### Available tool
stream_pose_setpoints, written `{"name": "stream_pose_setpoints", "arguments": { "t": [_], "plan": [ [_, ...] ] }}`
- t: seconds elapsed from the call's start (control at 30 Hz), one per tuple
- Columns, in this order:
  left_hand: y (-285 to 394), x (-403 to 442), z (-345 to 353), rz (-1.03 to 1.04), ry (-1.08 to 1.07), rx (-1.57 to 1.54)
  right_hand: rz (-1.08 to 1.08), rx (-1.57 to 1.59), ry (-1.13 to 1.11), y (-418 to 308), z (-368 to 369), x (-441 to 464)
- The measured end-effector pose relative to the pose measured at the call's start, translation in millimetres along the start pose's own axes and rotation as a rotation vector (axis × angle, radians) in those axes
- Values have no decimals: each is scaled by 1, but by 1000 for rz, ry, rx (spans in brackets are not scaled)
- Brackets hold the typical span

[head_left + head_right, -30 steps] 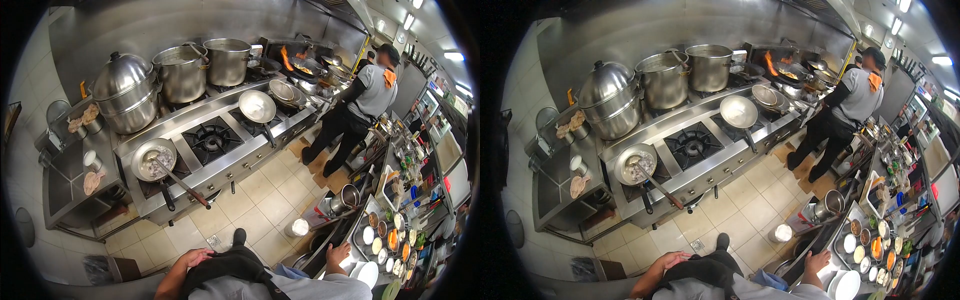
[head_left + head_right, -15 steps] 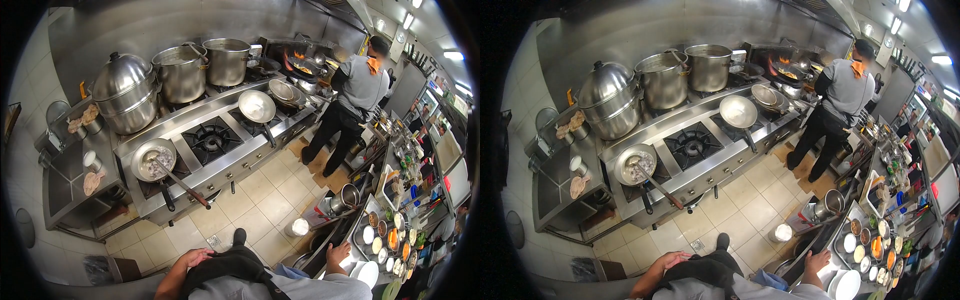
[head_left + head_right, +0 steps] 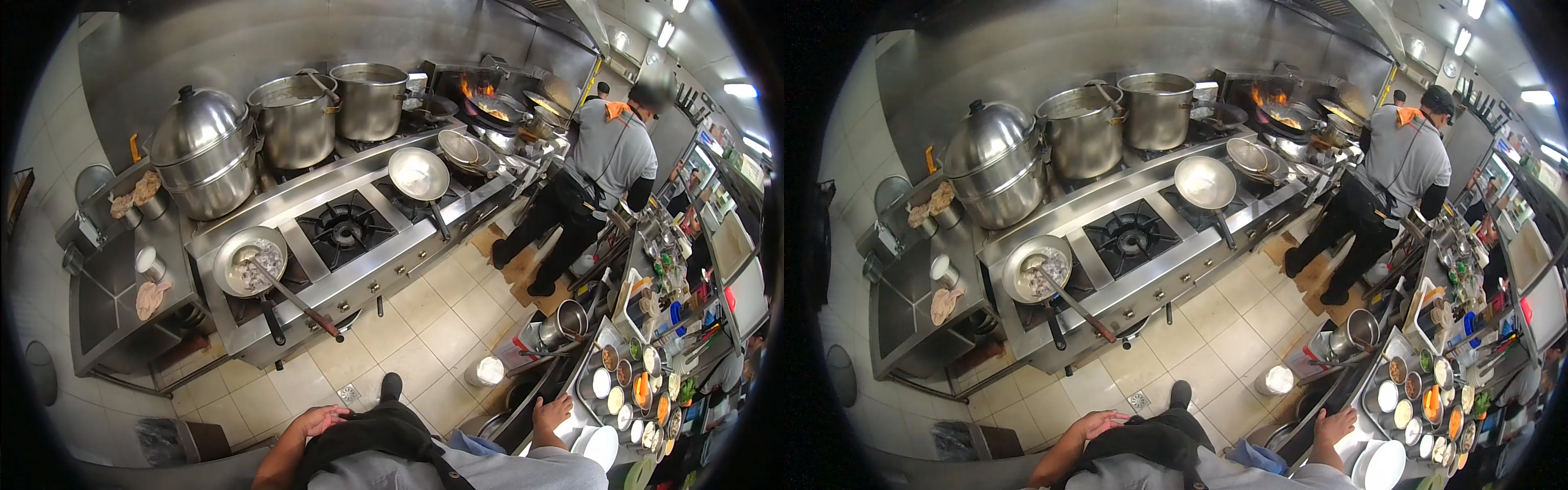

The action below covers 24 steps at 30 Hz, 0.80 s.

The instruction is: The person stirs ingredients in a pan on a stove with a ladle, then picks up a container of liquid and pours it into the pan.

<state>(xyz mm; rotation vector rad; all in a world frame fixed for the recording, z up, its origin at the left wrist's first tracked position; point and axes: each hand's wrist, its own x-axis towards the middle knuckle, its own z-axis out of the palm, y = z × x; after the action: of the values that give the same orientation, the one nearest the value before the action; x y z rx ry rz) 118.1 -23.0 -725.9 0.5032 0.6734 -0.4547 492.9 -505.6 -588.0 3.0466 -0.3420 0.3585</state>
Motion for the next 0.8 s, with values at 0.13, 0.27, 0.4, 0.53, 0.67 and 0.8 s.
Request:
{"name": "stream_pose_setpoints", "arguments": {
  "t": [0.13, 0.27, 0.4, 0.53, 0.67, 0.8],
  "plan": [
    [0, 1, -1, -7, -20, -9, 5, -1, -16, -1, -2, 0],
    [-4, 8, -12, -9, -37, -24, 11, -17, -28, -2, -5, 0],
    [-4, 6, -9, -7, -28, -18, 6, -22, -18, -2, -4, -1],
    [-3, 4, -5, -9, -22, -19, 7, -20, -26, -4, -7, -2],
    [-3, 1, -2, -2, -5, 9, 4, -17, -7, -3, -7, -3],
    [-2, -1, 1, 8, 7, 37, 8, -24, -5, -3, -5, -3]
  ]
}}
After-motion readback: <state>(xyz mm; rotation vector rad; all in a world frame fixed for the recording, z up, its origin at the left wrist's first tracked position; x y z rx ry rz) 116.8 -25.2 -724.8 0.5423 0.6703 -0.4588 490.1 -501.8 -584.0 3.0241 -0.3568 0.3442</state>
